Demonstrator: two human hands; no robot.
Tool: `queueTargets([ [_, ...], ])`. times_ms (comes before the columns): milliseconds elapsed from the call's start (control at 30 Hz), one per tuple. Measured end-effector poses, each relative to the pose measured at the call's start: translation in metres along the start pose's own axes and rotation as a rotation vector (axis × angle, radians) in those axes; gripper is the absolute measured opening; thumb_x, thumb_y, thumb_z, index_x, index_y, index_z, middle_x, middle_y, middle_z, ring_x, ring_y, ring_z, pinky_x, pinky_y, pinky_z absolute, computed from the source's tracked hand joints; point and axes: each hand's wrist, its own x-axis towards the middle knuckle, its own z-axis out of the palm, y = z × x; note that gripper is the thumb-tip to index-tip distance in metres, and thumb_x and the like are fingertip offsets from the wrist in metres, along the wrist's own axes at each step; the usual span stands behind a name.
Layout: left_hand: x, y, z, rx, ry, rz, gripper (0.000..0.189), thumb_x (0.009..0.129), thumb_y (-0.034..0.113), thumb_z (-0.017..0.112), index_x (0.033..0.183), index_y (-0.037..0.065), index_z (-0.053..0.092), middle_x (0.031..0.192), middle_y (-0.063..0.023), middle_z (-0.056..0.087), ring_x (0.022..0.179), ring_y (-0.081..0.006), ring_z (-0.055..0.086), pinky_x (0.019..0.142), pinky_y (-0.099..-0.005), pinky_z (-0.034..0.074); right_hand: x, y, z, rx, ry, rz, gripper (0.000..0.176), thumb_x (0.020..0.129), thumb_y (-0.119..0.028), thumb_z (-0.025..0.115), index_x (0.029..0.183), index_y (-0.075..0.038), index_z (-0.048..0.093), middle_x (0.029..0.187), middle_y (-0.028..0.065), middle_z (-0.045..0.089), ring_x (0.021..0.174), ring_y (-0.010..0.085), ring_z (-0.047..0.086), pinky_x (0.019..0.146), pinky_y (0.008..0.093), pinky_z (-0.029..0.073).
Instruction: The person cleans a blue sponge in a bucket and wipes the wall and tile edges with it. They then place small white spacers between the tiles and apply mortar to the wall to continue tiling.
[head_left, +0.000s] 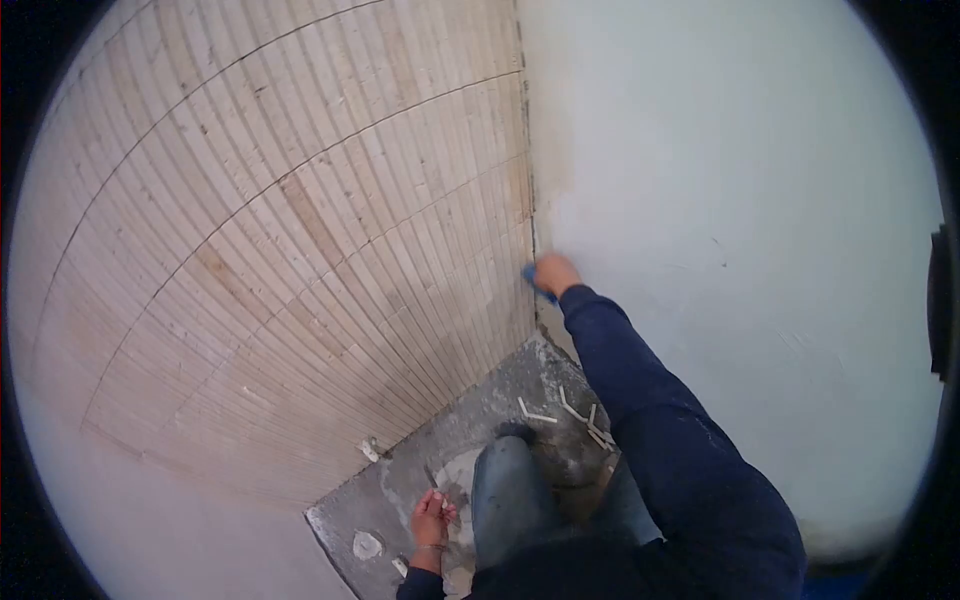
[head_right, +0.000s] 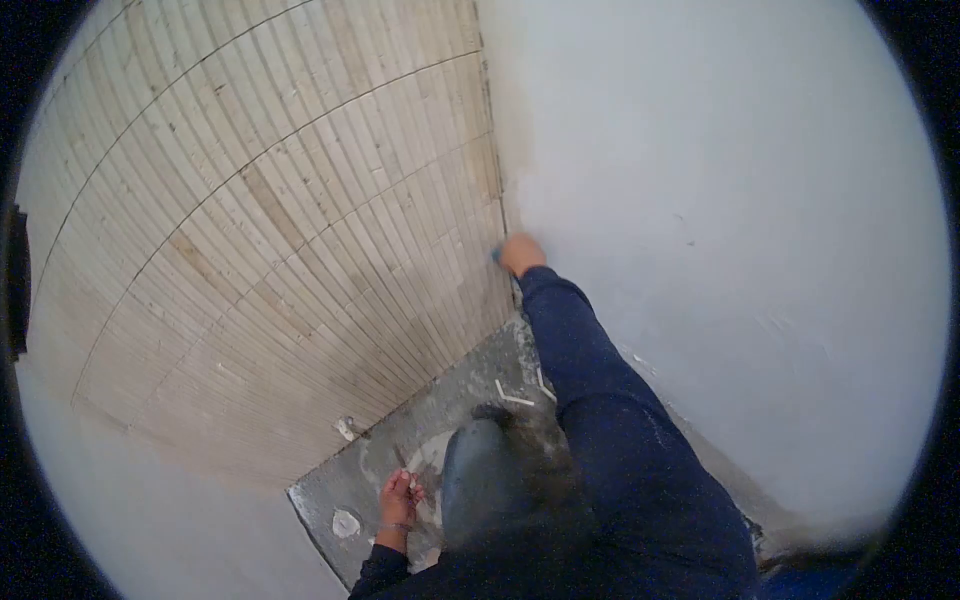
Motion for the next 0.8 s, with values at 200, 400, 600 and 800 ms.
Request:
queueTargets([
  [200, -0.007, -0.026, -0.100, 0.171, 0.071, 0.040, 0.027, 0.097, 0.027, 0.052, 0.108, 0.002, 0.058, 0.083, -0.0037, 0.062, 0.072, -0.0139, 0.063, 0.062, -0.0280, 0.052, -0.158, 0.060, 0.058, 0.085, -0.482, 0.060, 0.046, 0.070, -0.032, 0.065, 0.106, -0.005, 0.067, 0.098, 0.0195, 0.068, 0.085, 0.0345, 0.065, 0.080, 0.0408, 0.051],
  [400, -0.018, -0.060, -0.244, 0.309, 0.578, 0.094, 0.022, 0.091, 0.020, 0.056, 0.102, 0.003, 0.065, 0.077, -0.0041, 0.064, 0.058, -0.0155, 0.061, 0.055, -0.0261, 0.049, -0.229, 0.134, 0.024, 0.363, -0.657, 0.338, 0.044, 0.074, -0.013, 0.068, 0.115, 0.002, 0.062, 0.100, 0.0125, 0.069, 0.088, 0.0203, 0.065, 0.078, 0.0324, 0.050],
  [600, -0.014, -0.058, -0.304, 0.140, 0.859, -0.150, 0.029, 0.075, 0.025, 0.067, 0.097, 0.006, 0.068, 0.092, -0.0099, 0.067, 0.082, -0.0226, 0.065, 0.073, -0.0358, 0.052, -0.269, 0.101, -0.016, 0.451, -0.477, 0.397, 0.056, 0.077, -0.012, 0.069, 0.128, 0.003, 0.053, 0.107, 0.0126, 0.067, 0.092, 0.0181, 0.063, 0.082, 0.0313, 0.050],
  [800, 0.033, -0.085, -0.349, 1.464, 0.760, -0.064, 0.062, 0.080, 0.033, 0.063, 0.123, -0.009, 0.047, 0.122, -0.0262, 0.055, 0.108, -0.0406, 0.054, 0.093, -0.0460, 0.042, -0.300, 0.048, -0.067, 0.251, -0.365, 0.351, 0.061, 0.073, -0.021, 0.073, 0.129, -0.004, 0.054, 0.113, 0.0208, 0.064, 0.102, 0.0312, 0.064, 0.090, 0.0373, 0.048],
])
